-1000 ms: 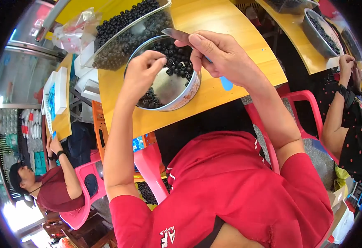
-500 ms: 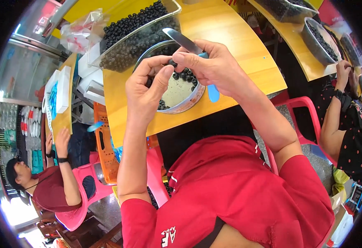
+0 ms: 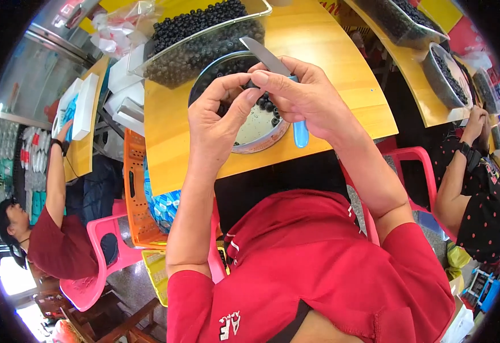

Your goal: The person is sorting and trimming small black round fruits at a manual workstation using a small utility tool.

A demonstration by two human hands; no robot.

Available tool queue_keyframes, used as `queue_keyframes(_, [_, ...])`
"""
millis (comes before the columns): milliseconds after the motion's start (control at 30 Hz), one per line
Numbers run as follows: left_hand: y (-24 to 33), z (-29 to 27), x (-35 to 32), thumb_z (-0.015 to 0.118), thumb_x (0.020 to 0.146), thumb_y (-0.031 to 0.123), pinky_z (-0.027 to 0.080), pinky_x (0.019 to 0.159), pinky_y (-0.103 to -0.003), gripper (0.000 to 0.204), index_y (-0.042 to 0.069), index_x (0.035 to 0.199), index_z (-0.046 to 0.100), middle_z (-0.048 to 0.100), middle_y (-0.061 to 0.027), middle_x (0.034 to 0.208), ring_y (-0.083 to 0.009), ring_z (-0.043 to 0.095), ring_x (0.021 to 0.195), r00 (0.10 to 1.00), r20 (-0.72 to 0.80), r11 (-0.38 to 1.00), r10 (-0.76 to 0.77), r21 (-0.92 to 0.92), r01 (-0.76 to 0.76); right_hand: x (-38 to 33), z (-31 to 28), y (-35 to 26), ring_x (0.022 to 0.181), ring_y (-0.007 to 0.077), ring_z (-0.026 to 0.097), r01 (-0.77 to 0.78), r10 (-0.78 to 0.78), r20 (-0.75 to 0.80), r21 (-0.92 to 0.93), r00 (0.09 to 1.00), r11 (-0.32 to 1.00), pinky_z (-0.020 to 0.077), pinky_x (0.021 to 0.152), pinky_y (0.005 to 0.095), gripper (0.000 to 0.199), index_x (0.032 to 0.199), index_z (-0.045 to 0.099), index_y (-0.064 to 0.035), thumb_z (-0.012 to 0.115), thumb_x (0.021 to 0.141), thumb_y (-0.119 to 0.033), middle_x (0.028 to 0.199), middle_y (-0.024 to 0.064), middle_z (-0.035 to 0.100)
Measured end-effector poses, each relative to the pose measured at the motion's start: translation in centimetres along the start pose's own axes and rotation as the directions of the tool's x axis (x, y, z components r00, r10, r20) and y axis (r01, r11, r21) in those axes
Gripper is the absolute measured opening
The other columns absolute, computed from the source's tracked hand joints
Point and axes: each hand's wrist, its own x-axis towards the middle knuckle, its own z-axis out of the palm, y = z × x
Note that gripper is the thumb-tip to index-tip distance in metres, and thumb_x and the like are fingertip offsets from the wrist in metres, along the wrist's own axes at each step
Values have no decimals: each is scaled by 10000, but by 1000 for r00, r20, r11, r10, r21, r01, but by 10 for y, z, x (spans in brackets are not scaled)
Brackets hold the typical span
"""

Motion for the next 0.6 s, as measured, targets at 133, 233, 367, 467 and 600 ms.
queue_keyframes(133, [-5,-3,-3,665,888,116,268,458,-173,238,21,1104,641,579,32,726,-11,384,539,991,68,919,-111,-373,129,-1,0,1,455,-18,328,-16,11,86,54,996,998,200,399,178,264,1097,639,-34,648,910,-220,607,-80,477])
queue_keyframes(233, [-5,1,-5,658,892,123,226,429,-182,221,16,1084,641,563,31,707,-14,348,507,990,50,874,-131,-466,139,-4,4,-2,473,-11,348,84,-78,39,-198,996,977,240,404,171,271,1136,623,-16,574,955,-212,681,-46,549])
queue_keyframes(367, [-9,-5,-6,648,898,115,239,439,-178,204,5,1069,632,560,33,707,-12,357,514,988,33,889,-149,-433,148,-7,-4,-1,498,-2,385,331,-285,173,-390,943,859,295,423,166,275,1153,611,0,504,988,-192,754,-16,601])
queue_keyframes(467, [-10,-5,-6,649,898,116,247,448,-180,203,-1,1061,621,570,30,722,-12,364,522,992,2,901,-124,-420,113,-10,-2,-3,540,11,423,445,-367,252,-544,895,711,342,470,172,277,1171,602,0,472,999,-175,768,-1,619])
queue_keyframes(600, [-6,-3,-9,658,892,118,254,463,-179,214,2,1067,617,577,29,735,-13,371,530,997,25,932,-72,-355,77,-9,-6,-1,603,20,458,478,-365,309,-591,878,649,368,526,184,291,1197,591,-4,461,1005,-179,740,-4,608])
